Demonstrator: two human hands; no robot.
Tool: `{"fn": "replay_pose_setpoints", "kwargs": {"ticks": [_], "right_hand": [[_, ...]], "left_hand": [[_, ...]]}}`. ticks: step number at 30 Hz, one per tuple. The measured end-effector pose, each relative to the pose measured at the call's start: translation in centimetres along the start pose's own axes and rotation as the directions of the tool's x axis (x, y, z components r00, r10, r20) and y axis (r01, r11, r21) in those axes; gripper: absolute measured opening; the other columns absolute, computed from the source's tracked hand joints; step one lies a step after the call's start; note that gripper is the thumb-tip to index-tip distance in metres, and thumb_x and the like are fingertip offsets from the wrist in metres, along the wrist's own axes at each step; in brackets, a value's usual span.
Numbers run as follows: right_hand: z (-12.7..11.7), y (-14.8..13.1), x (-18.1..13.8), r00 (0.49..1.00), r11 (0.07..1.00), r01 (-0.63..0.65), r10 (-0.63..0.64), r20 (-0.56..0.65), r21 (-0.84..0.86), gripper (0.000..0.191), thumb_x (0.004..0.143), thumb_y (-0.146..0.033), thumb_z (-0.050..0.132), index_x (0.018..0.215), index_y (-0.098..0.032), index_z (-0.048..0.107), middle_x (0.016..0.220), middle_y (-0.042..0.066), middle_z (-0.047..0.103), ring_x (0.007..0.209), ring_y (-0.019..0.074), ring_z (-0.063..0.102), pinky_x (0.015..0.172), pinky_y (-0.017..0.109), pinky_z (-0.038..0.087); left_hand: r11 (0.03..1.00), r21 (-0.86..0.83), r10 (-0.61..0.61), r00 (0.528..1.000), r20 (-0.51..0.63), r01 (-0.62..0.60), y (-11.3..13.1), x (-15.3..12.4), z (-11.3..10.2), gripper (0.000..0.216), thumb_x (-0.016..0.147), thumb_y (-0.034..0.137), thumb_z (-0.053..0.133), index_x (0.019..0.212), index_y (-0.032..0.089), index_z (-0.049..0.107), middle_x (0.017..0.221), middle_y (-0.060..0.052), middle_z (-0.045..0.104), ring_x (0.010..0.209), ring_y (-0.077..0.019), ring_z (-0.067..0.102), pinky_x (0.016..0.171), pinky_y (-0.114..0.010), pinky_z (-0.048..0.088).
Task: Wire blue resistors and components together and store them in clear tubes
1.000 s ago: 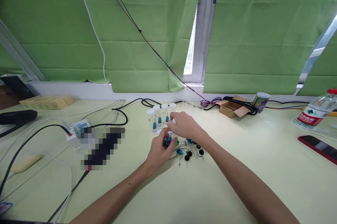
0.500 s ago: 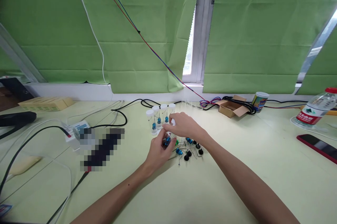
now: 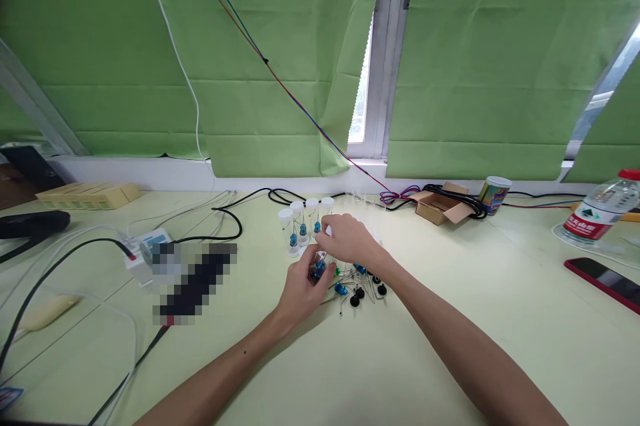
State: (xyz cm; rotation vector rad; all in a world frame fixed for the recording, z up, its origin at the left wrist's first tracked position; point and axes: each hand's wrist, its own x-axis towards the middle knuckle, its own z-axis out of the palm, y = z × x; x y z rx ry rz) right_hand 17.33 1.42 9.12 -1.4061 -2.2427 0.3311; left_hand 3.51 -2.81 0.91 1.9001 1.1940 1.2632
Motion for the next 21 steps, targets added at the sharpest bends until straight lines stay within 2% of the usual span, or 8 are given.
{"fn": "replay_pose_setpoints", "kwargs": {"ticks": [5, 12, 21], "right_hand": [[0.07, -0.02, -0.02, 1.000, 1.000, 0.007, -0.007, -0.018, 0.007, 0.013, 0.081, -0.025, 0.045, 0.070, -0.021, 0.051, 0.063, 0.000, 0.056, 0.061, 0.0161, 0.046, 0.055, 0.025, 0.027], [0.12, -0.20, -0.07, 0.999, 0.996, -0.042, 0.044, -0.028, 0.073, 0.008, 0.079, -0.025, 0.046, 0.079, -0.020, 0.053, 0.071, 0.002, 0.059, 0.061, 0.0154, 0.047, 0.054, 0.025, 0.028], [0.51, 0.33, 0.55, 0.998, 0.981, -0.043, 0.049, -0.026, 0.188, 0.006, 0.075, -0.024, 0.049, 0.072, -0.020, 0.051, 0.070, 0.001, 0.060, 0.059, 0.0139, 0.047, 0.054, 0.024, 0.031]], "left_hand": [[1.000, 0.002, -0.001, 1.000, 0.000, 0.001, 0.09, 0.00, -0.07, 0.025, 0.088, 0.037, 0.051, 0.106, 0.020, 0.052, 0.061, 0.008, 0.037, 0.049, -0.0100, 0.035, 0.050, -0.023, 0.026], [1.000, -0.024, -0.006, 1.000, 0.001, 0.006, 0.22, -0.02, -0.11, 0.021, 0.088, 0.037, 0.052, 0.101, 0.021, 0.050, 0.061, 0.008, 0.037, 0.049, -0.0095, 0.035, 0.050, -0.022, 0.027], [0.998, -0.054, -0.016, 1.000, -0.007, 0.016, 0.37, -0.13, -0.02, 0.020, 0.087, 0.037, 0.053, 0.099, 0.021, 0.050, 0.061, 0.008, 0.036, 0.050, -0.0090, 0.031, 0.049, -0.022, 0.026]]}}
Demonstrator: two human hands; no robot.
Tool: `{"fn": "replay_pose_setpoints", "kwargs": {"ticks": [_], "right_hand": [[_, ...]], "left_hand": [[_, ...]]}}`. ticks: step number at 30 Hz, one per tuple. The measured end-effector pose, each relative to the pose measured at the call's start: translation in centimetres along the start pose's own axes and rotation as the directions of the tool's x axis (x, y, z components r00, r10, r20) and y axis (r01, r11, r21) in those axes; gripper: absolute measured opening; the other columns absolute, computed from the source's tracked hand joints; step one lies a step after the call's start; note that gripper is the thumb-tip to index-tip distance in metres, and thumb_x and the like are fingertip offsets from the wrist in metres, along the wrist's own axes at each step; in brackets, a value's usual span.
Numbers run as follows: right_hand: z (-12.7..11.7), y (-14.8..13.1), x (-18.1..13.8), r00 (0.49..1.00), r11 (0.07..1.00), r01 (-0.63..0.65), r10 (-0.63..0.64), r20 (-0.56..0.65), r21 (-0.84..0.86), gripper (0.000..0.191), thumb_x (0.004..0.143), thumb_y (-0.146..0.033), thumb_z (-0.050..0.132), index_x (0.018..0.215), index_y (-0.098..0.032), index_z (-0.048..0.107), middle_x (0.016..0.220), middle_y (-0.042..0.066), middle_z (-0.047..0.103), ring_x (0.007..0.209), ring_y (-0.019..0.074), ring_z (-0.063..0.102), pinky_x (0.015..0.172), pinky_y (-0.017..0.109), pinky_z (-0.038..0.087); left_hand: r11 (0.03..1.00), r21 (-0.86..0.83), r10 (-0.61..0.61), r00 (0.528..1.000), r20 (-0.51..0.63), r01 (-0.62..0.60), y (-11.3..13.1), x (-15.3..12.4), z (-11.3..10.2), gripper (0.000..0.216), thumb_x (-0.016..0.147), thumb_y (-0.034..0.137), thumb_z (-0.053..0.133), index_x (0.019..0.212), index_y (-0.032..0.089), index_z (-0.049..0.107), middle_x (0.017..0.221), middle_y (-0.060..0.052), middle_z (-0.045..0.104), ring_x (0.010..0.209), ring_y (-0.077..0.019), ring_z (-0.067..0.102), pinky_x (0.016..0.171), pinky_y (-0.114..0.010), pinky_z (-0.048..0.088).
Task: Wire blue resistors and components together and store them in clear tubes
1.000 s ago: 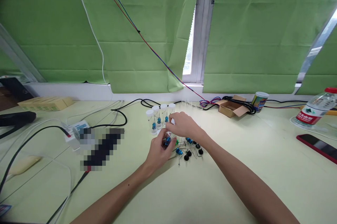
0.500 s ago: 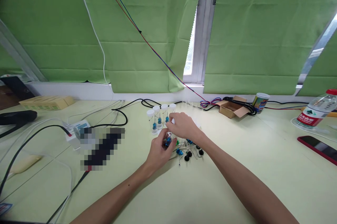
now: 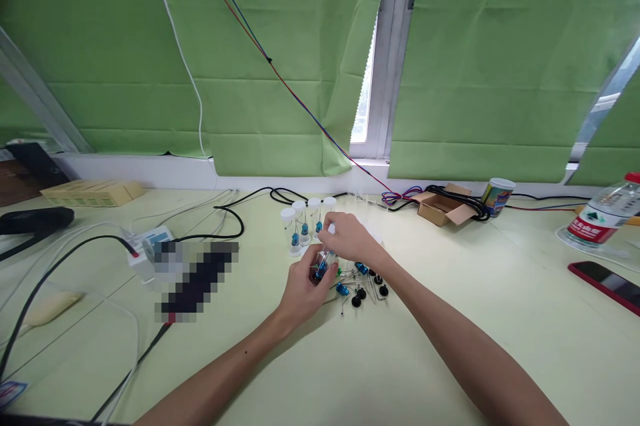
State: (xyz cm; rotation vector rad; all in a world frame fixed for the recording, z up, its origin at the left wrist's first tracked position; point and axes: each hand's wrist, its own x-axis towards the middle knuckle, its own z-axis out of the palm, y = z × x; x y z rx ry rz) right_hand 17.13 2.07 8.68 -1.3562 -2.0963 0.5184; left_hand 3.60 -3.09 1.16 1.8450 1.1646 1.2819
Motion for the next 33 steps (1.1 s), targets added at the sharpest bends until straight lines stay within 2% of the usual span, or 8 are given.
{"fn": "replay_pose_setpoints", "kwargs": {"ticks": [5, 9, 19, 26, 33], "right_hand": [[-0.1, 0.3, 0.1, 0.998, 0.996, -0.010, 0.005, 0.059, 0.083, 0.008, 0.075, -0.025, 0.048, 0.070, -0.020, 0.051, 0.066, -0.001, 0.058, 0.057, 0.0132, 0.046, 0.054, 0.024, 0.032], [-0.4, 0.2, 0.0, 0.991, 0.992, -0.026, 0.009, 0.133, 0.120, 0.012, 0.077, -0.027, 0.049, 0.068, -0.020, 0.053, 0.067, 0.000, 0.058, 0.060, 0.0135, 0.047, 0.056, 0.025, 0.034], [-0.5, 0.1, -0.1, 0.993, 0.987, -0.033, 0.015, 0.117, 0.155, 0.012, 0.075, -0.027, 0.050, 0.065, -0.020, 0.050, 0.064, -0.002, 0.055, 0.061, 0.0134, 0.046, 0.057, 0.025, 0.034], [-0.9, 0.1, -0.3, 0.978, 0.982, -0.052, 0.015, 0.206, 0.180, 0.015, 0.077, -0.028, 0.050, 0.067, -0.019, 0.054, 0.069, -0.001, 0.056, 0.059, 0.0118, 0.043, 0.056, 0.025, 0.033], [-1.4, -0.8, -0.7, 0.987, 0.997, -0.017, 0.005, 0.161, 0.075, 0.018, 0.079, -0.035, 0.054, 0.070, -0.020, 0.053, 0.067, -0.002, 0.054, 0.055, 0.0115, 0.041, 0.051, 0.024, 0.031]], "left_hand": [[1.000, -0.025, 0.003, 1.000, -0.004, -0.003, -0.1, 0.0, 0.1, 0.019, 0.087, 0.038, 0.054, 0.096, 0.022, 0.050, 0.060, 0.008, 0.035, 0.049, -0.0089, 0.031, 0.049, -0.022, 0.027], [1.000, 0.020, 0.007, 1.000, 0.006, -0.007, -0.3, 0.1, -0.1, 0.019, 0.087, 0.037, 0.053, 0.097, 0.021, 0.051, 0.060, 0.008, 0.037, 0.049, -0.0091, 0.032, 0.049, -0.022, 0.026], [0.998, 0.051, 0.036, 0.999, -0.009, -0.036, -0.3, 0.1, 0.0, 0.022, 0.088, 0.037, 0.053, 0.100, 0.020, 0.052, 0.059, 0.008, 0.039, 0.049, -0.0092, 0.036, 0.050, -0.023, 0.027], [0.998, 0.037, 0.044, 0.999, 0.007, -0.045, -0.4, 0.0, 0.0, 0.021, 0.087, 0.037, 0.053, 0.099, 0.020, 0.051, 0.061, 0.007, 0.037, 0.049, -0.0092, 0.032, 0.050, -0.023, 0.026], [0.996, 0.059, 0.071, 0.997, -0.013, -0.070, -0.8, 0.3, -0.3, 0.015, 0.087, 0.035, 0.053, 0.093, 0.021, 0.049, 0.059, 0.008, 0.034, 0.050, -0.0091, 0.031, 0.050, -0.022, 0.026]]}}
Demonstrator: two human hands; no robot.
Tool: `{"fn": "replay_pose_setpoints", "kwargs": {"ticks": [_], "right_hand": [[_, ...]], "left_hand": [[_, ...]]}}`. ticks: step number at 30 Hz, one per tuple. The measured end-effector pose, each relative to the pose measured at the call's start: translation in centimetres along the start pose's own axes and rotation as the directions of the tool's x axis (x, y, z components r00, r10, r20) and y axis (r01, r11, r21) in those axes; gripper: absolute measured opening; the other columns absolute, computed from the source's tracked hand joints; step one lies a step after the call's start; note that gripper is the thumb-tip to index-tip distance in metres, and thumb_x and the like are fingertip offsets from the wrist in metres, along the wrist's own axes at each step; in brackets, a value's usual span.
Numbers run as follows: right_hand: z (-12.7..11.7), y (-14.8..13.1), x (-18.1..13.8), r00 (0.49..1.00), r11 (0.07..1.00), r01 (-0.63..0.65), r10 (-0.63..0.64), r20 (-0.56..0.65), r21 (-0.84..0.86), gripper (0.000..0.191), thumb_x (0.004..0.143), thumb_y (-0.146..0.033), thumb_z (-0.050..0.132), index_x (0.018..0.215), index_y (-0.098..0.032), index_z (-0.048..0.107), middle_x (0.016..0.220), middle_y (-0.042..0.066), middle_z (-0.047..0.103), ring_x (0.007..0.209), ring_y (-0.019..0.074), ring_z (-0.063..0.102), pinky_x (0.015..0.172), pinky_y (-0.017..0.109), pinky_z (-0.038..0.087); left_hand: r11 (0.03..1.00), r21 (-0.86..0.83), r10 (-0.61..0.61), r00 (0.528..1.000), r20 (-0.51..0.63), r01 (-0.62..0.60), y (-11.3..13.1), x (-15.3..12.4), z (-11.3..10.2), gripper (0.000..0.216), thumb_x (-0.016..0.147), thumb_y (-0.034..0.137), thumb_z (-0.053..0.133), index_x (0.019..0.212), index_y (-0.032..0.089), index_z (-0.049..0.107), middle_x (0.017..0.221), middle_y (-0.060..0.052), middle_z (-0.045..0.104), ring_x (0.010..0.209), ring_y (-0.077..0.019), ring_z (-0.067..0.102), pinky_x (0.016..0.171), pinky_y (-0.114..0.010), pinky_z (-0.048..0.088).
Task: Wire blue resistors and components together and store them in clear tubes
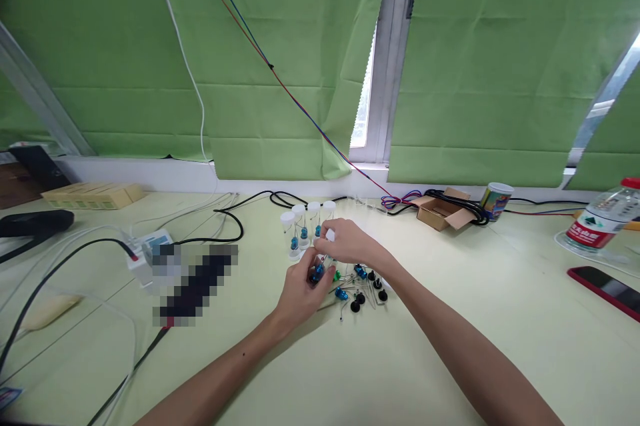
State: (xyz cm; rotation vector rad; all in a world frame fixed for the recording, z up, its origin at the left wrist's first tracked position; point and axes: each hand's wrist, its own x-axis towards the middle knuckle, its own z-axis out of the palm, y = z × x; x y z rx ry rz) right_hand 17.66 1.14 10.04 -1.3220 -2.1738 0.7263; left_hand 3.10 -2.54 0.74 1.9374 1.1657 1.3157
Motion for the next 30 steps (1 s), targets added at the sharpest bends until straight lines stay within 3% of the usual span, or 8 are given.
{"fn": "replay_pose_setpoints", "kwargs": {"ticks": [9, 15, 30], "right_hand": [[-0.1, -0.1, -0.3, 0.997, 0.996, 0.074, -0.075, -0.012, -0.049, 0.025, 0.077, -0.046, 0.063, 0.080, -0.022, 0.056, 0.053, -0.006, 0.045, 0.048, 0.0115, 0.041, 0.046, 0.022, 0.029], [0.6, 0.1, -0.2, 0.992, 0.995, 0.091, -0.095, -0.088, -0.040, 0.018, 0.080, -0.037, 0.057, 0.071, -0.022, 0.052, 0.051, -0.006, 0.042, 0.049, 0.0119, 0.039, 0.048, 0.023, 0.029], [2.2, 0.0, 0.2, 0.966, 0.997, 0.082, -0.076, -0.246, 0.013, 0.008, 0.075, -0.028, 0.049, 0.070, -0.023, 0.047, 0.055, -0.005, 0.042, 0.050, 0.0128, 0.038, 0.047, 0.023, 0.027]], "left_hand": [[0.998, -0.022, -0.056, 0.997, -0.052, 0.055, -0.3, 0.2, 0.2, 0.021, 0.085, 0.039, 0.055, 0.081, 0.020, 0.046, 0.060, 0.007, 0.036, 0.050, -0.0094, 0.033, 0.049, -0.022, 0.026], [0.998, -0.034, -0.052, 0.999, -0.017, 0.051, 0.1, 0.3, 0.1, 0.019, 0.087, 0.038, 0.053, 0.095, 0.020, 0.050, 0.061, 0.007, 0.035, 0.050, -0.0097, 0.032, 0.049, -0.023, 0.026], [0.998, -0.049, -0.028, 0.998, -0.052, 0.026, 0.4, 0.2, -0.2, 0.018, 0.088, 0.038, 0.051, 0.095, 0.021, 0.051, 0.060, 0.007, 0.038, 0.051, -0.0098, 0.032, 0.050, -0.022, 0.027]]}}
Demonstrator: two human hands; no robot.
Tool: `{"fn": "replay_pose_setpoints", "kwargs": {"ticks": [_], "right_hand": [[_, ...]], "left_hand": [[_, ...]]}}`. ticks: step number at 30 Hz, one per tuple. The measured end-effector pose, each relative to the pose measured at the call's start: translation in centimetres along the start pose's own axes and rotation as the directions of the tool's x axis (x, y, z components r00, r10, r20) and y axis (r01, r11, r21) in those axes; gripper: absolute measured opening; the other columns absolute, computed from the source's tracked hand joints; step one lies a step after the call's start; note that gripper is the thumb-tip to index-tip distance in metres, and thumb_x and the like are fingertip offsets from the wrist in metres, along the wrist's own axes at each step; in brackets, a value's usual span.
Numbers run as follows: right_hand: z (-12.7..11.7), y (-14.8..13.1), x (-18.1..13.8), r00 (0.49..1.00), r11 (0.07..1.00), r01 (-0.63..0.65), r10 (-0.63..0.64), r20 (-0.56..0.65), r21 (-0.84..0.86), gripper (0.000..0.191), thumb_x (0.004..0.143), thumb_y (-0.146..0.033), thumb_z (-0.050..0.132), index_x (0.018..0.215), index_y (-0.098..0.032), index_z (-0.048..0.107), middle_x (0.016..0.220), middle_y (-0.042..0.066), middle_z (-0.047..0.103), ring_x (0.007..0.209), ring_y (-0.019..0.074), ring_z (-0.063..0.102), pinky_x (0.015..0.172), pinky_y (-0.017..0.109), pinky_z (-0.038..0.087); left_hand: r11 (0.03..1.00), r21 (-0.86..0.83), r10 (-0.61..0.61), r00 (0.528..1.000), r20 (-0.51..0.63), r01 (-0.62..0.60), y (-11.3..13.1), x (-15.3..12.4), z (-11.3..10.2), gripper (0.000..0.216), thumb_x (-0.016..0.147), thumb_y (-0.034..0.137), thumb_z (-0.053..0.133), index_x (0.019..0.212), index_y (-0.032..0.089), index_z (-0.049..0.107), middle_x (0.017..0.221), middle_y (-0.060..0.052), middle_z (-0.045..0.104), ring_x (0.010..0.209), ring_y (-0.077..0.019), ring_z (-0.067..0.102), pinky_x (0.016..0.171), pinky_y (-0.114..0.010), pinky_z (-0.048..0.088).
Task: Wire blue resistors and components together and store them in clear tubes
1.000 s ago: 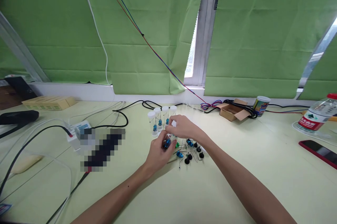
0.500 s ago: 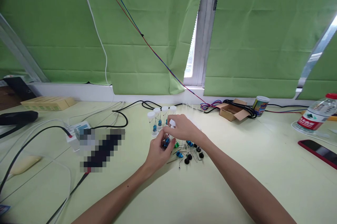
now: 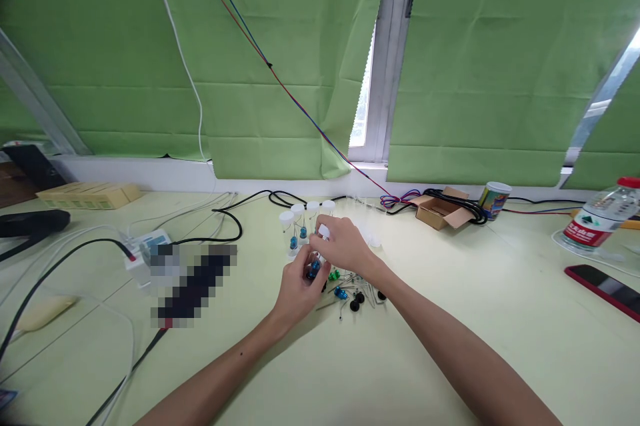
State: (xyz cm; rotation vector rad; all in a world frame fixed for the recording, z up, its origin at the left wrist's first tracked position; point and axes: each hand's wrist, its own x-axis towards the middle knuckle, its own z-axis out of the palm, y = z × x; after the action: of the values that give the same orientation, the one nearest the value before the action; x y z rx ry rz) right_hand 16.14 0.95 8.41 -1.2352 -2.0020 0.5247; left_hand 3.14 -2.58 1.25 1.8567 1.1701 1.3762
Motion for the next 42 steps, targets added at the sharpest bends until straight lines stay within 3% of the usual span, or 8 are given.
{"fn": "replay_pose_setpoints", "kwargs": {"ticks": [8, 17, 30, 42], "right_hand": [[0.4, -0.4, -0.2, 0.998, 1.000, 0.003, -0.003, -0.058, -0.009, 0.010, 0.078, -0.027, 0.046, 0.069, -0.023, 0.046, 0.050, -0.006, 0.035, 0.048, 0.0133, 0.034, 0.048, 0.023, 0.026], [1.0, 0.2, -0.2, 0.992, 0.993, 0.038, -0.050, -0.115, -0.108, 0.014, 0.083, -0.026, 0.043, 0.071, -0.023, 0.050, 0.049, -0.005, 0.038, 0.049, 0.0141, 0.033, 0.053, 0.025, 0.025], [1.4, -0.2, -0.4, 0.987, 0.997, 0.016, -0.026, -0.155, -0.069, 0.011, 0.082, -0.026, 0.044, 0.074, -0.024, 0.051, 0.050, -0.005, 0.045, 0.048, 0.0147, 0.040, 0.052, 0.024, 0.027], [2.0, 0.0, -0.5, 0.981, 0.995, -0.010, -0.008, -0.195, -0.095, 0.015, 0.087, -0.031, 0.040, 0.077, -0.024, 0.050, 0.048, -0.006, 0.039, 0.046, 0.0155, 0.037, 0.053, 0.025, 0.024]], "left_hand": [[1.000, 0.007, 0.006, 1.000, -0.003, -0.006, -0.1, -0.1, -0.1, 0.020, 0.087, 0.038, 0.051, 0.098, 0.021, 0.052, 0.061, 0.006, 0.042, 0.050, -0.0096, 0.034, 0.050, -0.022, 0.028], [0.999, 0.037, -0.002, 1.000, 0.019, 0.001, -0.4, -0.1, -0.2, 0.017, 0.088, 0.036, 0.051, 0.097, 0.021, 0.051, 0.062, 0.007, 0.040, 0.052, -0.0099, 0.034, 0.052, -0.022, 0.029], [1.000, 0.013, -0.014, 1.000, -0.021, 0.014, 0.0, 0.0, -0.1, 0.018, 0.087, 0.038, 0.051, 0.095, 0.021, 0.052, 0.062, 0.006, 0.043, 0.051, -0.0104, 0.035, 0.051, -0.022, 0.029], [0.999, 0.054, 0.001, 1.000, -0.012, 0.000, -0.2, -0.1, -0.3, 0.016, 0.089, 0.034, 0.051, 0.099, 0.021, 0.052, 0.063, 0.006, 0.042, 0.052, -0.0101, 0.034, 0.052, -0.022, 0.030]]}}
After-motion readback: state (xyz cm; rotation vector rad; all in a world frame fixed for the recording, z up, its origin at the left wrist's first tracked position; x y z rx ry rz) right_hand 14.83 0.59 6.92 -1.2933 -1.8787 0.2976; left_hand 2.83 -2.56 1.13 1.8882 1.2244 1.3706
